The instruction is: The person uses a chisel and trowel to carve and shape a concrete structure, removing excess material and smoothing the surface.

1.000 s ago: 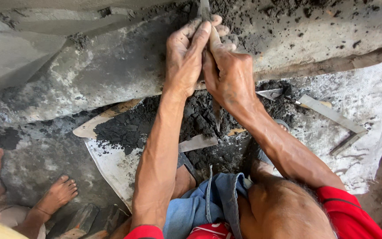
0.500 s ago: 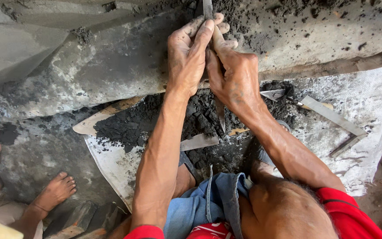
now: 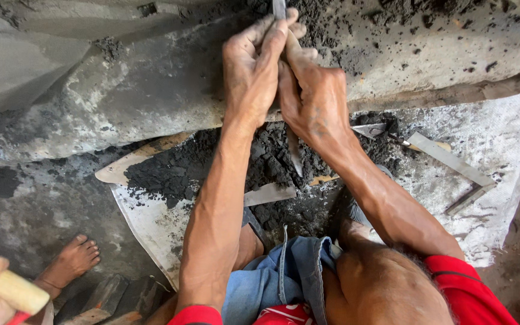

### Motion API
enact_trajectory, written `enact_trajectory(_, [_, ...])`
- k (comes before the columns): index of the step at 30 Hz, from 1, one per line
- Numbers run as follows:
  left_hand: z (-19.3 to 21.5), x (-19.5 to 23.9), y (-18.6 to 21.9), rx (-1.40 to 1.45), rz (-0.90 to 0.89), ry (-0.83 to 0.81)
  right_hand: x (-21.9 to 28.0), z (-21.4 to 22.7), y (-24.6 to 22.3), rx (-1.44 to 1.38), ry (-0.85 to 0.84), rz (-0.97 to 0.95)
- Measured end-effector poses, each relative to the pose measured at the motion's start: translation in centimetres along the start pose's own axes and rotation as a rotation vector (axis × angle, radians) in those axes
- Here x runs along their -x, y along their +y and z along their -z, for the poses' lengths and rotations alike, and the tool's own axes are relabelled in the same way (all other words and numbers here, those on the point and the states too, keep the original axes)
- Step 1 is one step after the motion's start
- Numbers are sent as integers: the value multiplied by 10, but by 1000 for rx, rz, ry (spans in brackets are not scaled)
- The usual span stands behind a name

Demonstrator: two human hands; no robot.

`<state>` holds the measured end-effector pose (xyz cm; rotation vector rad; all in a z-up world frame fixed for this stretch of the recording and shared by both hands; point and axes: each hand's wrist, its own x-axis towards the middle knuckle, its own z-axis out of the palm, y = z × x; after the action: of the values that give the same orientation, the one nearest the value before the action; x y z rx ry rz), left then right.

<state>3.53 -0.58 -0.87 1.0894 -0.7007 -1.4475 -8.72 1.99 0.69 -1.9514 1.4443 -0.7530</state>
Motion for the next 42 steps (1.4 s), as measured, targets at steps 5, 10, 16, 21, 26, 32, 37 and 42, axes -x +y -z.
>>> enact_trajectory(5, [-2,-5,0,-29,-48,4,0,0,4,-35,-21,16])
enact_trajectory(10, [-7,8,30,-139,120,6,25,37,-11,-143,-110,34])
enact_trajectory(16, [26,12,-1,-376,207,-154,71,86,12,130,-190,-104])
enact_trajectory(21, [-4,35,-14,-487,231,-594,59,121,13,52,-24,-188])
enact_trajectory(26, [-30,49,11,-642,58,-743,32,152,-5,-72,180,203])
enact_trajectory(32, [-12,42,36,-670,-32,-676,-6,193,-69,116,-136,151])
enact_trajectory(37, [21,26,6,-816,4,-521,-48,175,-86,-38,35,540])
enact_trajectory(42, [31,19,-18,-714,-226,-350,-75,145,-73,224,139,643])
